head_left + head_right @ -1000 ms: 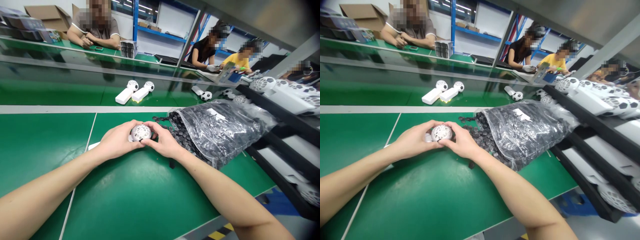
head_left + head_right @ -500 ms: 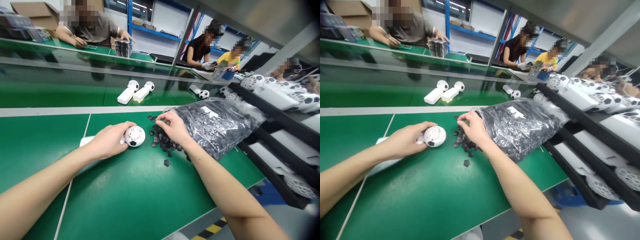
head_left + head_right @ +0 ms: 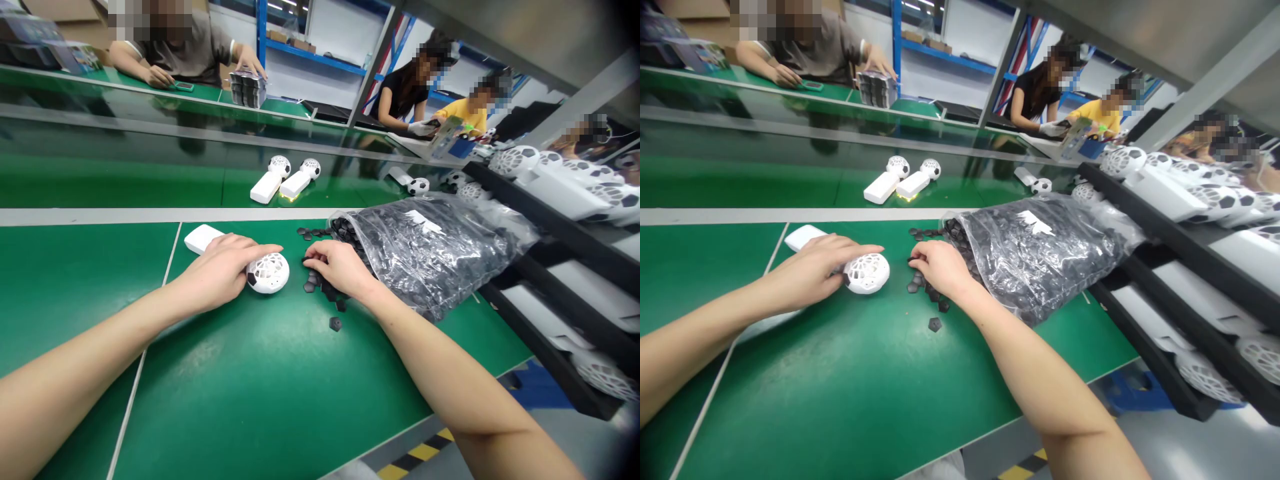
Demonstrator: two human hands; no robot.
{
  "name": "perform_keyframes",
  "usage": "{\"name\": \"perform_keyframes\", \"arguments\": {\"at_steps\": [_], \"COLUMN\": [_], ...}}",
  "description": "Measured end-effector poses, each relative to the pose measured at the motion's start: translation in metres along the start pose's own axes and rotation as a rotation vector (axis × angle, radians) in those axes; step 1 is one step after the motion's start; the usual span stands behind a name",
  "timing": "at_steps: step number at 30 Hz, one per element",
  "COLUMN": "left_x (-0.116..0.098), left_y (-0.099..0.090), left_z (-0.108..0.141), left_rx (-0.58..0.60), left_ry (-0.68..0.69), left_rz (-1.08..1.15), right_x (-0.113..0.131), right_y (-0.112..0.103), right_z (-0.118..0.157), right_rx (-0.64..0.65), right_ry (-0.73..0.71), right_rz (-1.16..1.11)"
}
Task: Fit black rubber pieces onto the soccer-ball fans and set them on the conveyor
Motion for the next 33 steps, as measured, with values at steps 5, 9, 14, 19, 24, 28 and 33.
{"name": "perform_keyframes", "arguments": {"at_steps": [5,9,14,19,24,28,33], "left_x": [-0.002,0.000,0.001,0.000,-0.002,-0.004,-0.002], "left_y": [-0.001,0.001,0.003,0.001,0.001,0.003,0.004], "left_z": [0.000,0.000,0.001,0.001,0.001,0.001,0.002], "left_rx": [-0.010,-0.004,-0.006,-0.013,-0.020,-0.044,-0.023], "left_ry": [0.025,0.019,0.029,0.029,0.028,0.041,0.009], "left_rz": [0.004,-0.002,-0.003,-0.009,0.014,0.052,0.037], "right_x": [0.000,-0.012,-0.010,0.001,-0.005,-0.005,-0.009], "right_y": [-0.005,-0.007,-0.015,0.000,0.005,0.005,0.006], "right_z": [0.004,0.005,0.000,0.002,0.000,-0.001,-0.002], "right_rx": [0.038,0.085,-0.038,0.020,0.056,0.037,-0.007], "right_ry": [0.062,0.110,0.023,-0.054,0.028,0.018,0.043], "right_rz": [-0.097,-0.047,0.010,0.032,0.012,-0.015,0.028]}}
Point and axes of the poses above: each hand's wrist, its own z-axis away from the middle knuckle, its own y-axis out of the palm, x = y × z, the point moved 8 cm from there along -z, towards the middle knuckle, and after that the axes turned 13 degrees about -x, right-handed, at the moved point
